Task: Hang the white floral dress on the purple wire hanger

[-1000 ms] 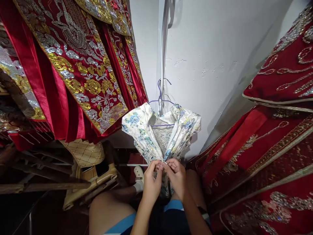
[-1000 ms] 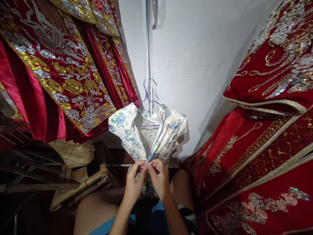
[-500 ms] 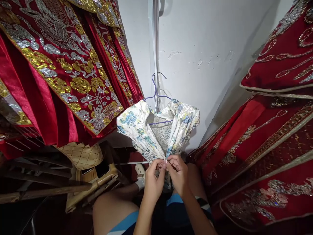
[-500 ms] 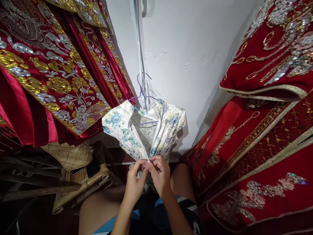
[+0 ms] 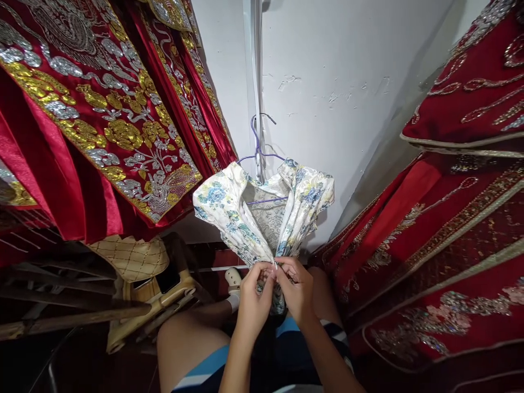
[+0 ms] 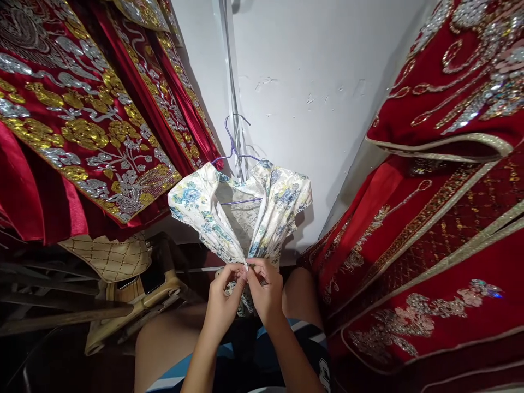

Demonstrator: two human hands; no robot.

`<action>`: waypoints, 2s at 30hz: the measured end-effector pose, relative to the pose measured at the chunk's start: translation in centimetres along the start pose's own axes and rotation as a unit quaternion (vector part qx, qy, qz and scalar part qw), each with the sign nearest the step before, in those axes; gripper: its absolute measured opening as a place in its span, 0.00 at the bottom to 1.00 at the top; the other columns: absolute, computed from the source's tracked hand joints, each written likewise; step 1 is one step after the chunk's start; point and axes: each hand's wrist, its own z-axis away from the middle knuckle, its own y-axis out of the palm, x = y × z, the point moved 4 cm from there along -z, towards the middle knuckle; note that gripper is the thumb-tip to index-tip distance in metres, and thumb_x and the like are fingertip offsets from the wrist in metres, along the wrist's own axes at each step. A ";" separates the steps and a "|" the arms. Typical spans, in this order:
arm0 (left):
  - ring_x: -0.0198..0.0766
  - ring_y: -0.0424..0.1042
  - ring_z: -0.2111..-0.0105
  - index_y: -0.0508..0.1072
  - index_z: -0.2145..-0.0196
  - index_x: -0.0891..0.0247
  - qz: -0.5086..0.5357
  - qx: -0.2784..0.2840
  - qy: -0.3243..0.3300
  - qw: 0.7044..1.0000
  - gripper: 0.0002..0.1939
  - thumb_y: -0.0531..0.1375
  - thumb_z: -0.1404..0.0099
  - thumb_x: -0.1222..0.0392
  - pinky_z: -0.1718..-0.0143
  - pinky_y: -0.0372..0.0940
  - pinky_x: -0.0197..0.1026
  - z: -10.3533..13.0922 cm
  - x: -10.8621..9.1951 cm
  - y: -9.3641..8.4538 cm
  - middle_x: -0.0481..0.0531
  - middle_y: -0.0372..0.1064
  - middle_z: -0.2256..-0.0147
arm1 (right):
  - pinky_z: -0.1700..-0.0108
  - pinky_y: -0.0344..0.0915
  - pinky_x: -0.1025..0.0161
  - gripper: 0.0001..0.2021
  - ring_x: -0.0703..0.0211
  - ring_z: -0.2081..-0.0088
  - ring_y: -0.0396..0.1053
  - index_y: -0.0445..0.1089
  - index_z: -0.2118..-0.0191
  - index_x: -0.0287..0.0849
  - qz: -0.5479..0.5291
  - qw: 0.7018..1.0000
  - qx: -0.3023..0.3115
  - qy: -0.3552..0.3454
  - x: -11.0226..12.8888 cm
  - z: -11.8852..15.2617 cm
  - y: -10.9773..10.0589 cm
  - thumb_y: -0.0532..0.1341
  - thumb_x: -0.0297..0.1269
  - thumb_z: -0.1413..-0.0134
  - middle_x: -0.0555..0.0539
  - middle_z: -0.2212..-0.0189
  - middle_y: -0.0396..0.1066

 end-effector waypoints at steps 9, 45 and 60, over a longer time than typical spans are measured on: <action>0.40 0.71 0.63 0.71 0.61 0.61 0.000 0.000 0.006 1.000 0.08 0.55 0.28 0.56 0.60 0.64 0.38 0.1 -0.2 -0.4 0.53 0.72 0.64 | 0.71 0.66 0.61 0.05 0.57 0.76 0.69 0.76 0.65 0.48 0.040 0.999 -0.006 -0.025 0.9 -0.5 0.0 0.62 0.40 0.44 0.50 0.78 0.73; 0.34 0.69 0.69 0.76 0.62 0.66 -0.096 -0.032 0.269 0.958 0.11 0.57 0.28 0.56 0.66 0.63 0.36 -15.9 -14.5 -5.5 0.50 0.72 0.69 | 0.63 0.74 0.61 0.06 0.61 0.68 0.75 0.79 0.61 0.45 0.023 0.904 0.024 -0.426 13.4 -16.0 0.9 0.63 0.36 0.39 0.48 0.66 0.80; 0.30 0.65 0.73 0.73 0.67 0.65 0.006 -0.240 0.267 0.933 0.08 0.61 0.32 0.58 0.70 0.60 0.36 -19.0 -13.5 -10.4 0.45 0.67 0.74 | 0.69 0.72 0.66 0.08 0.62 0.72 0.77 0.80 0.62 0.44 0.102 0.854 0.251 -0.444 6.6 -12.8 2.7 0.61 0.32 0.38 0.49 0.70 0.81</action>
